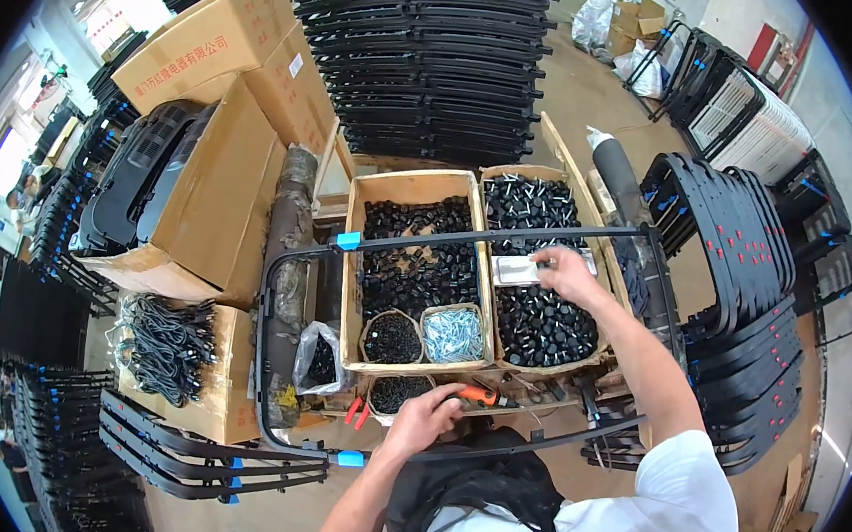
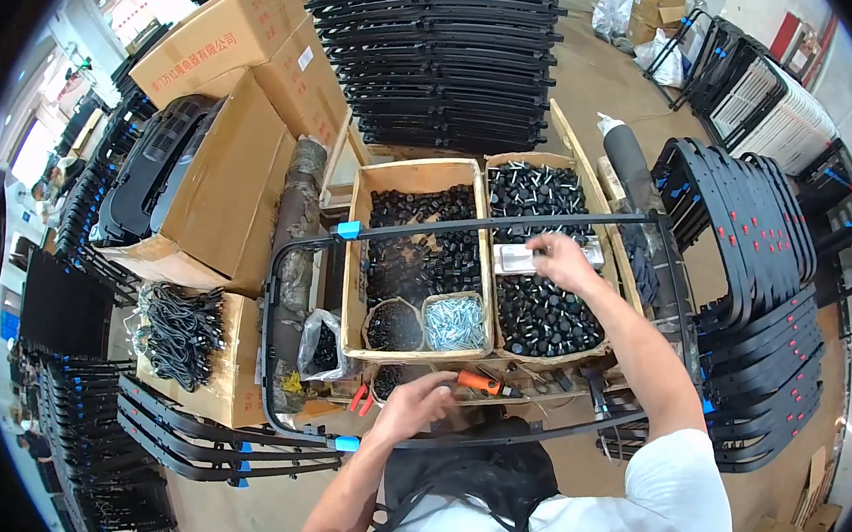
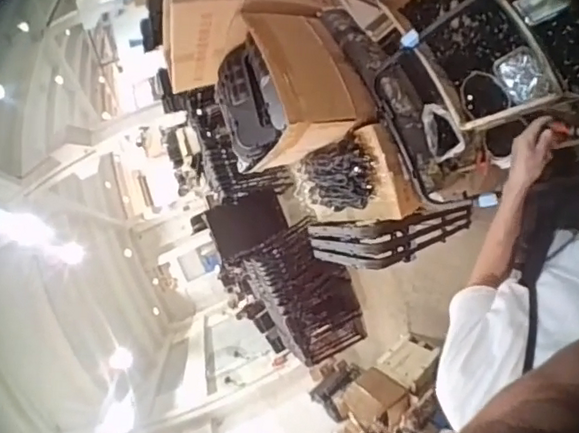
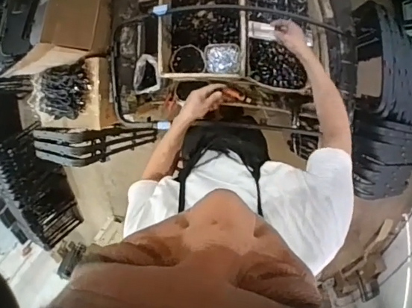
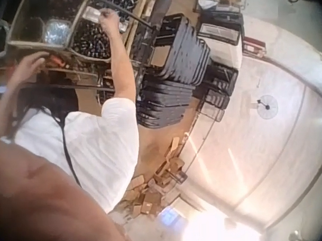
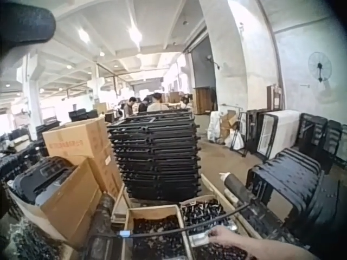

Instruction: Assemble the handles and housing components of an electric lawn mower, including routing electrical wires.

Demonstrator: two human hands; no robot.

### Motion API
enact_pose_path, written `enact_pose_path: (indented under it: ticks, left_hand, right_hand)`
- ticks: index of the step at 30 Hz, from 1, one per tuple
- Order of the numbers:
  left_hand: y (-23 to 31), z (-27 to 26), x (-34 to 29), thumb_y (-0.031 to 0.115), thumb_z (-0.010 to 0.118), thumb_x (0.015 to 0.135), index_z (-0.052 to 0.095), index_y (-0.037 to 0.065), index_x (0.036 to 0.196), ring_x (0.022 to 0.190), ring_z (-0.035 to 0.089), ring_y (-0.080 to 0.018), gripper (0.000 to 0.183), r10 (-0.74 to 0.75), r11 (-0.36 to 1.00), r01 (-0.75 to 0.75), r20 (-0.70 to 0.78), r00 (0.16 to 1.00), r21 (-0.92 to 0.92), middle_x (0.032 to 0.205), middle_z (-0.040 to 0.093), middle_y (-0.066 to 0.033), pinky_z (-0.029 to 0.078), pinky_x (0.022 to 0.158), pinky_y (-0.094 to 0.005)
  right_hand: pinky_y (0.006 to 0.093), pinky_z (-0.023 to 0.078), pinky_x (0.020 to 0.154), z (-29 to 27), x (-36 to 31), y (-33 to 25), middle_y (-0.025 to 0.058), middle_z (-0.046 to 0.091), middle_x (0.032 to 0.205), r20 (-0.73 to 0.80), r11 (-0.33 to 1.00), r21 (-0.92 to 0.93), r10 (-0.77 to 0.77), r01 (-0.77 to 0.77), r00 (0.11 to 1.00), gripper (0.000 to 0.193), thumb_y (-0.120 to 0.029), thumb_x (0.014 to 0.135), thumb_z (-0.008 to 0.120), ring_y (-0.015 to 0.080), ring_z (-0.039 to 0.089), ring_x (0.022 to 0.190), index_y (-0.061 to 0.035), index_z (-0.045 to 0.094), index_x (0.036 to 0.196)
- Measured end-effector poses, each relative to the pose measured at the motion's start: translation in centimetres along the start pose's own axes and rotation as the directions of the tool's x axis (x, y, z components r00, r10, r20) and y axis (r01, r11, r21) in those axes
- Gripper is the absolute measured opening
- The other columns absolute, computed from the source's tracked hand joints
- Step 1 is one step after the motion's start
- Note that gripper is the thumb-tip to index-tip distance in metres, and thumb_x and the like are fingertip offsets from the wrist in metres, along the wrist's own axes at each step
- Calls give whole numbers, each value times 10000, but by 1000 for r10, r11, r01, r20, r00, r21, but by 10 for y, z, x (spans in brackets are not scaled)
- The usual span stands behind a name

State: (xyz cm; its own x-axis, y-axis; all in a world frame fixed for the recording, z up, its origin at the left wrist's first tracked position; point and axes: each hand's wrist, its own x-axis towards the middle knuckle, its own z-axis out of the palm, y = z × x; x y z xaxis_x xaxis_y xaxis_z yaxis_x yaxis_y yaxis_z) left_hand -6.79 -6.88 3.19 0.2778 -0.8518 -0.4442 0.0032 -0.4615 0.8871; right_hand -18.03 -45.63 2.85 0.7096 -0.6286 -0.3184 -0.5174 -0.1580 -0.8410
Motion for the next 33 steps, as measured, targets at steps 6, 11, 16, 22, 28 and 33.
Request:
enact_pose_path:
  ticks: [6, 11, 16, 22, 28, 33]
  left_hand:
    - [-5, 37, -20, 248, 559, 1093, 543, 45, 1407, 1030, 706, -370, 374, -111, 981, 139, -198, 974, 133, 1101, 709, -232, 539, 928, -463]
    - [-8, 64, -34, 241, 631, 1054, 578, 33, 1405, 1104, 661, -390, 412, 50, 975, 11, -270, 962, 222, 1205, 674, -223, 523, 967, -441]
    - [-3, 75, -43, 246, 666, 1034, 611, 41, 1410, 1017, 668, -333, 432, 31, 969, 42, -290, 956, 245, 1214, 684, -200, 541, 922, -416]
    - [-8, 97, -49, 240, 668, 1026, 612, 79, 1424, 1022, 687, -344, 432, -30, 996, 56, -347, 937, 65, 1170, 710, -209, 545, 947, -424]
    - [-26, 108, -53, 219, 658, 1023, 610, 76, 1420, 1214, 630, -401, 425, 85, 989, -31, -381, 921, 145, 1273, 687, -211, 490, 1069, -459]
    - [-31, 109, -59, 242, 634, 1031, 589, 105, 1444, 1407, 513, -421, 438, 82, 978, -14, -326, 942, 207, 1438, 626, -178, 404, 1191, -491]
  right_hand:
    - [398, 558, 805, 3, 89, -27, 153, 711, 1094, 91, 835, -357, -414, 418, 906, 302, -188, 892, 714, 260, 714, 859, -35, 734, 1151]
    - [431, 503, 1085, 12, 125, -40, 140, 676, 1227, 274, 696, -523, -410, 492, 870, 336, -48, 898, 687, 342, 632, 1219, -56, 722, 1233]
    - [463, 498, 1097, 14, 137, -45, 145, 660, 1250, 407, 492, -645, -426, 585, 808, 329, -19, 899, 642, 355, 604, 1280, -72, 755, 1204]
    - [518, 560, 968, 23, 139, -53, 203, 724, 1086, 426, 354, -732, -428, 582, 797, 304, -280, 988, 632, 398, 705, 1077, -39, 729, 1145]
    - [521, 603, 849, 35, 148, -46, 212, 772, 962, 310, 394, -793, -396, 464, 865, 430, -462, 1031, 573, 397, 756, 963, -83, 773, 1002]
    - [466, 624, 737, 24, 151, -62, 203, 760, 816, 309, 502, -760, -279, 413, 909, 406, -331, 993, 611, 351, 759, 733, 18, 754, 842]
